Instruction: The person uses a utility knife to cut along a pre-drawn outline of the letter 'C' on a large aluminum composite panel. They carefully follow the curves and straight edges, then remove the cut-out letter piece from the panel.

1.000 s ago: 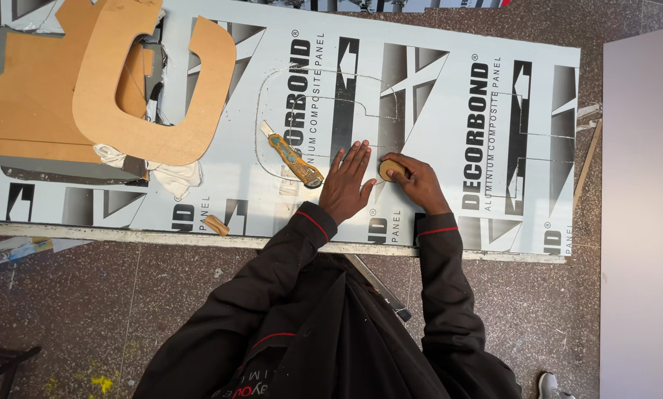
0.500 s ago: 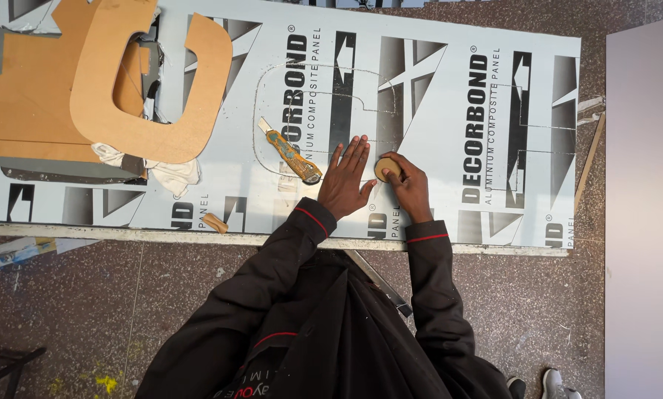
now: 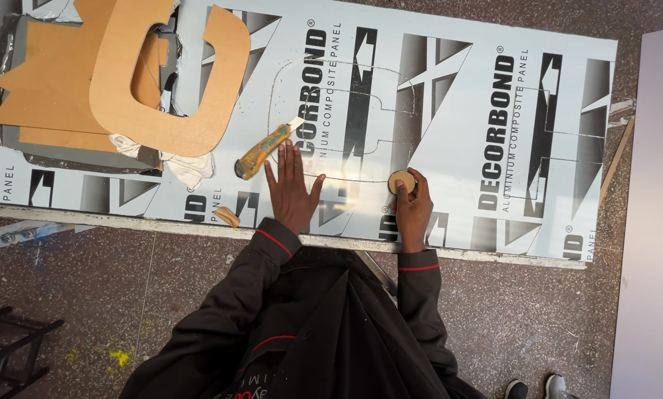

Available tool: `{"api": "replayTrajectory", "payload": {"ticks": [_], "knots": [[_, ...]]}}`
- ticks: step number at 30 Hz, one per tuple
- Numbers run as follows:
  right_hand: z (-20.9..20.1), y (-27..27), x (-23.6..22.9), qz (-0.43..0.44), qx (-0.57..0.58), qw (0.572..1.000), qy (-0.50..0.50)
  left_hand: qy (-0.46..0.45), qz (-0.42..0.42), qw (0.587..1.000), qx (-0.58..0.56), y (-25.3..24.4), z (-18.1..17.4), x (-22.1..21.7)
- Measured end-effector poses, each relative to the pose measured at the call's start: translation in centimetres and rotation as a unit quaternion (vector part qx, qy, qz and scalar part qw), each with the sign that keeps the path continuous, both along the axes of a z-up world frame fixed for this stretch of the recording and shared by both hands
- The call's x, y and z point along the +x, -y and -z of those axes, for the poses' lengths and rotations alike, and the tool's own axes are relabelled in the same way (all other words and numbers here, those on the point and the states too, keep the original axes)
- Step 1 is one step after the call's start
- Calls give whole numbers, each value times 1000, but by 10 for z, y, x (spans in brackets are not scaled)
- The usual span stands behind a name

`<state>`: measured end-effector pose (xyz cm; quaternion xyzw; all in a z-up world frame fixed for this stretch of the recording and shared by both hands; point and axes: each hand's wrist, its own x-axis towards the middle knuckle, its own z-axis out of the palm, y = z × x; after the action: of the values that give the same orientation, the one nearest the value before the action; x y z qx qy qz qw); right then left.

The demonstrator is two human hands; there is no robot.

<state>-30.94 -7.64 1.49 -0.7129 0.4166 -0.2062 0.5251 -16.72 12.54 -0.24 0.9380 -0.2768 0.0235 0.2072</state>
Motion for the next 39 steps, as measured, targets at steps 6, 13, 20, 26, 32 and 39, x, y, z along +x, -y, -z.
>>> {"api": "replayTrajectory", "payload": {"ticks": [6, 13, 20, 26, 32, 39], "knots": [[2, -29, 18, -21, -112, 991, -65, -13, -13, 1000, -23, -10, 3, 9], [1, -36, 41, 2, -118, 992, -55, 16, 106, 993, -51, -15, 3, 14], [-20, -16, 42, -77, -83, 992, -52, 0, 348, 931, -107, -26, 17, 15], [-6, -33, 58, -110, -58, 991, -47, -36, 365, 907, -209, -27, 33, 17], [7, -79, 62, -34, -80, 996, -16, -26, 290, 933, -211, -30, 38, 23], [7, -119, 80, 51, -136, 989, 5, -51, 285, 931, -221, -32, 20, 25]]}}
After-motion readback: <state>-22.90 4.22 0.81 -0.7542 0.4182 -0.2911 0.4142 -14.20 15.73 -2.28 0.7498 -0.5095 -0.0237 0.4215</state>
